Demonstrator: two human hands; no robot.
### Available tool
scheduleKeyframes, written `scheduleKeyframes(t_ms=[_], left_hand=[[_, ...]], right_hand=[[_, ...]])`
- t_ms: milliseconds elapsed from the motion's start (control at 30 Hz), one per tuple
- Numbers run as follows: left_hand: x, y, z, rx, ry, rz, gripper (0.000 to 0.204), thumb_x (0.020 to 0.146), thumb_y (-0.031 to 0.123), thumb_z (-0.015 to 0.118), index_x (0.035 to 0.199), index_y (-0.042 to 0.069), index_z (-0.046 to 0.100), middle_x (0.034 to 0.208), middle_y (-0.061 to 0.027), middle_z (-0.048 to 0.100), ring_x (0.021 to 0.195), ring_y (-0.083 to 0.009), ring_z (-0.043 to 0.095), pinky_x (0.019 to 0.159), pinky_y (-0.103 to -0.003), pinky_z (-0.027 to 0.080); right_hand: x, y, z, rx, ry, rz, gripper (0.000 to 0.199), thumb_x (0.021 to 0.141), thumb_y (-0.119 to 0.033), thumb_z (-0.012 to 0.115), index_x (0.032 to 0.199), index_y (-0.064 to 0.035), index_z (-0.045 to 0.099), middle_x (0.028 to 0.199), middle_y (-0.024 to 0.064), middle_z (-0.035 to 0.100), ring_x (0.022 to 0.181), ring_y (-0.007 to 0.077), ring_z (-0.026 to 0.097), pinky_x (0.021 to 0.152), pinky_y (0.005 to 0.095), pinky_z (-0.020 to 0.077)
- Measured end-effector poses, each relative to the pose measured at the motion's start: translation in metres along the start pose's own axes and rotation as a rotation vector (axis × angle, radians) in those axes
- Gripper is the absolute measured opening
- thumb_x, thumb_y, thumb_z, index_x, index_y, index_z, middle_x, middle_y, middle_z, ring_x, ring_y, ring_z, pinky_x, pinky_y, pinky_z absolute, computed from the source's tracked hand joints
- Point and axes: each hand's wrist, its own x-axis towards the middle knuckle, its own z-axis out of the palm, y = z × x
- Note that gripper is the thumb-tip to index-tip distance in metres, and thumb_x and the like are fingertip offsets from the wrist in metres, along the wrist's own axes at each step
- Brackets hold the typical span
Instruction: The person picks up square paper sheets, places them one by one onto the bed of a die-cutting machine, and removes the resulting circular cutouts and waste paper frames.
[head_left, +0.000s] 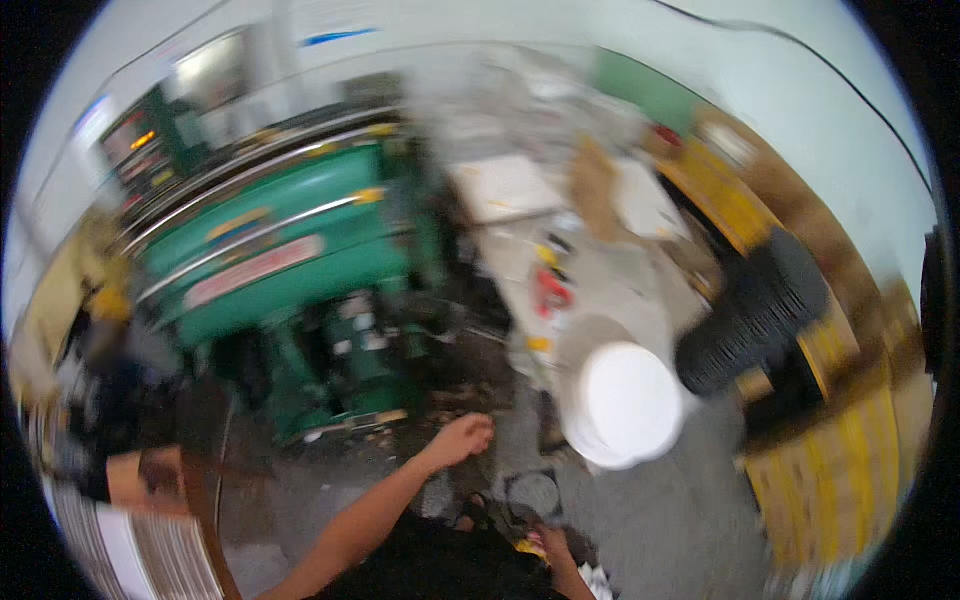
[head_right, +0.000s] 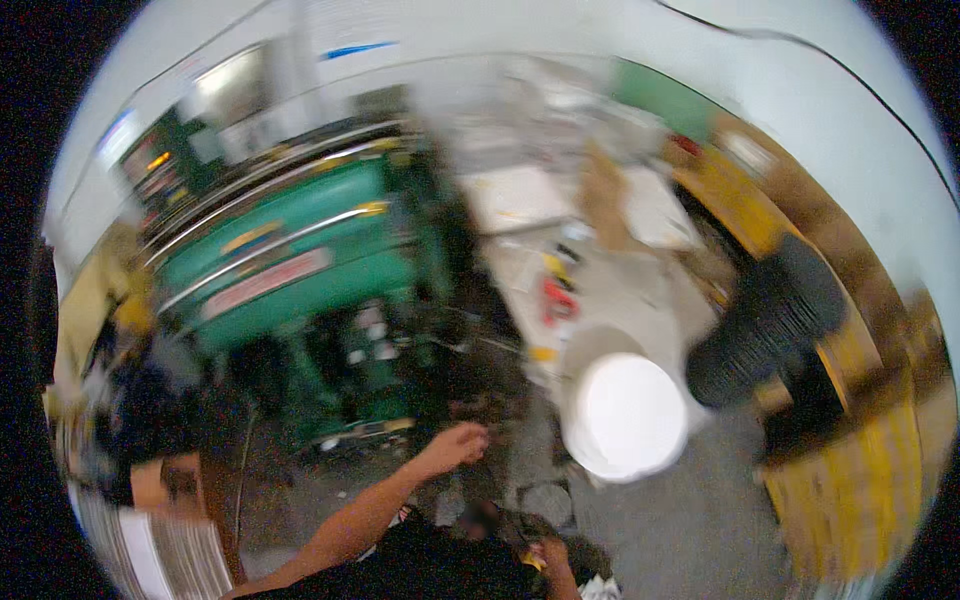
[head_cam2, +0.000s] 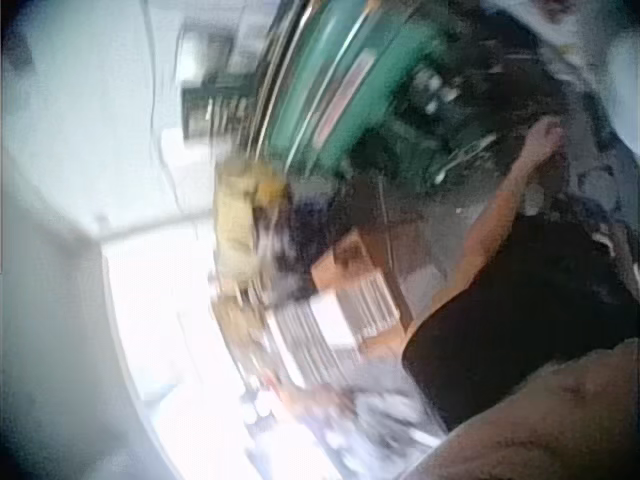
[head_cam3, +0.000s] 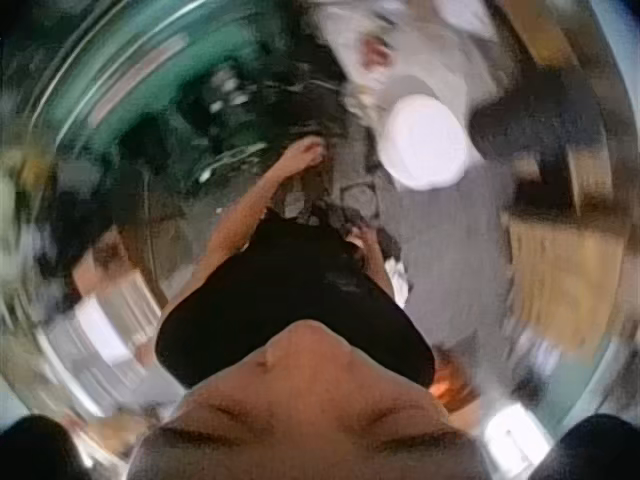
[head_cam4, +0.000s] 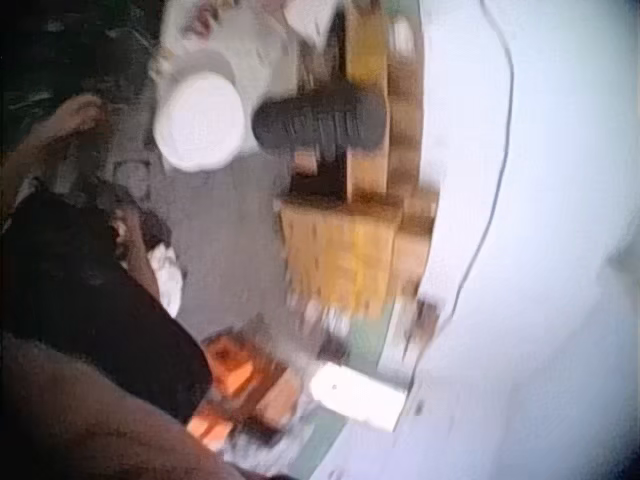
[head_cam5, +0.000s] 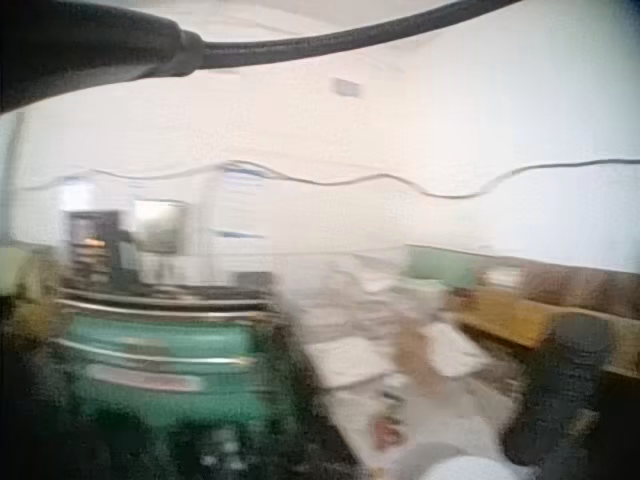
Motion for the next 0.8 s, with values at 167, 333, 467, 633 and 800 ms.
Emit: scheduleKeyframes(t_ms=[167,333,467,633,800], left_hand=[[-0.215,-0.097,-0.157,0.948,0.593,-0.310,0.041,0.090,0.028,0.055,0.124,0.005,0.053,0.106,-0.0197,0.066,0.102,-0.0349,0.062,0.083,-0.044,0.050],[-0.447,-0.162,-0.214,0.120,1.721,-0.138,0.025,0.087,0.020,0.060,0.106,0.004,0.064,0.089,-0.0150,0.068,0.078,-0.0263,0.067,0.070,-0.040,0.053],[-0.654,-0.145,-0.225,0.400,2.755,-0.128,0.014,0.091,0.014,0.056,0.089,0.001,0.060,0.079,-0.0112,0.064,0.074,-0.0261,0.061,0.070,-0.037,0.047],[-0.785,-0.112,-0.249,0.304,2.701,-0.491,0.030,0.085,0.021,0.068,0.103,-0.003,0.063,0.085,-0.0149,0.065,0.080,-0.0231,0.061,0.074,-0.034,0.047],[-0.849,-0.173,-0.273,-0.558,2.540,0.074,0.028,0.084,0.018,0.068,0.109,0.004,0.065,0.076,-0.0010,0.061,0.065,-0.0119,0.054,0.057,-0.028,0.045]], right_hand=[[0.015,-0.064,0.055,-0.358,-0.118,0.005,0.029,0.090,-0.025,0.060,0.105,-0.0009,0.062,0.089,0.0114,0.069,0.076,0.0220,0.068,0.059,0.0339,0.0544],[0.005,-0.090,0.174,-0.763,-0.199,0.008,0.029,0.090,-0.026,0.059,0.106,-0.0009,0.062,0.092,0.0110,0.069,0.078,0.0211,0.067,0.061,0.0335,0.0539],[-0.001,-0.098,0.279,-1.053,-0.314,-0.056,0.029,0.091,-0.026,0.059,0.107,-0.0010,0.063,0.094,0.0107,0.069,0.080,0.0203,0.067,0.062,0.0331,0.0535],[-0.011,-0.096,0.383,-1.304,-0.421,-0.147,0.030,0.092,-0.026,0.059,0.108,-0.0010,0.063,0.097,0.0103,0.068,0.082,0.0194,0.067,0.065,0.0327,0.0530],[-0.050,-0.083,0.446,-1.543,-0.450,-0.273,0.030,0.093,-0.026,0.059,0.109,-0.0010,0.064,0.099,0.0099,0.068,0.084,0.0185,0.066,0.067,0.0322,0.0525]])
